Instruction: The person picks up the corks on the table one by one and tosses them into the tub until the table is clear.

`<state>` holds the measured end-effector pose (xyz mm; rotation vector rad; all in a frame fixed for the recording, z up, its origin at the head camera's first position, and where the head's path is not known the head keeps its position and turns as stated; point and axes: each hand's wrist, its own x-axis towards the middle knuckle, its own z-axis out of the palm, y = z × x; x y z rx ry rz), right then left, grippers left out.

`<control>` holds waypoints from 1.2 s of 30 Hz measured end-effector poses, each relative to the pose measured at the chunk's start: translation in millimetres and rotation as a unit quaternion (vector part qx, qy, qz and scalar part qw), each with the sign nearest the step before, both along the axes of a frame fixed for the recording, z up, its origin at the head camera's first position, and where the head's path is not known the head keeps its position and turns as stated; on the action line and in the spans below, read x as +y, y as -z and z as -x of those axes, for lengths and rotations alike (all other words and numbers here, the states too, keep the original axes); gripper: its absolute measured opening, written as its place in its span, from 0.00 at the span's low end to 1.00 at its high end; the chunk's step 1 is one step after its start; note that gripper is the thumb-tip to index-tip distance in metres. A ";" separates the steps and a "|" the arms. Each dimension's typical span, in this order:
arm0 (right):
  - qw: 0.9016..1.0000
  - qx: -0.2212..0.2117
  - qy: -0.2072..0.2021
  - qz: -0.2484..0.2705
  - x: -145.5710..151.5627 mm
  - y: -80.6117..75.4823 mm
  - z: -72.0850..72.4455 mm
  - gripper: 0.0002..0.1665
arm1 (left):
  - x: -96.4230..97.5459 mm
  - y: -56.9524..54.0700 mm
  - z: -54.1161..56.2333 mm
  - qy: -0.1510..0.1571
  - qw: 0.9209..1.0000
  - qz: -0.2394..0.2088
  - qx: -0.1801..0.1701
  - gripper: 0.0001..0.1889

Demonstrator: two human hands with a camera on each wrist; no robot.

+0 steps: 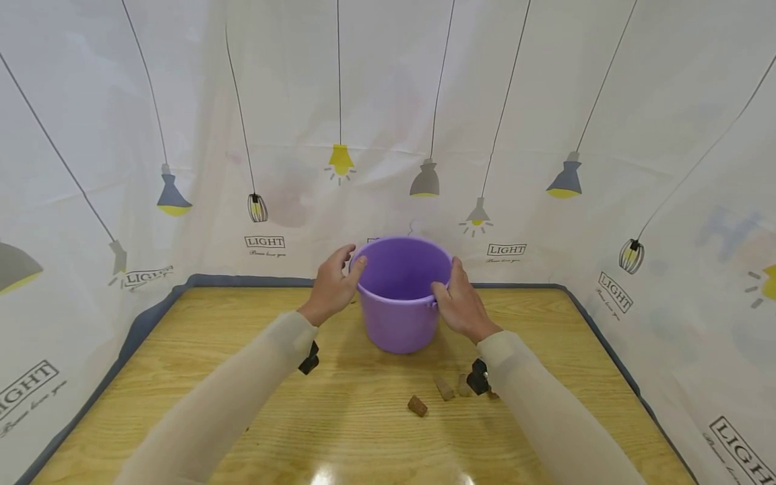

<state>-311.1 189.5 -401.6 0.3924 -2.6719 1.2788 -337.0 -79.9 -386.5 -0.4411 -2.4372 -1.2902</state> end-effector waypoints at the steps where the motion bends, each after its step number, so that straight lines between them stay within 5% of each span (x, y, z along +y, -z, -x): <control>1: 1.000 0.001 -0.001 0.000 0.2 0.2 0.0 0.46 | 0.0 1.4 0.6 0.002 1.000 -0.002 -0.005 0.32; 7: 1.000 0.006 0.000 -0.003 1.7 1.4 0.2 0.46 | 1.0 8.5 4.2 0.024 0.999 -0.011 -0.023 0.33; 19: 1.000 0.007 0.003 -0.005 1.3 1.0 0.3 0.46 | 4.9 18.6 11.5 0.049 0.999 -0.017 -0.002 0.27; 28: 1.000 0.009 0.003 -0.004 0.3 0.9 -0.6 0.47 | 5.9 21.7 7.5 0.031 0.998 0.007 -0.046 0.37; 36: 1.000 0.010 0.016 -0.016 1.2 0.6 -0.4 0.48 | 6.9 24.1 9.7 0.037 0.998 0.008 -0.049 0.37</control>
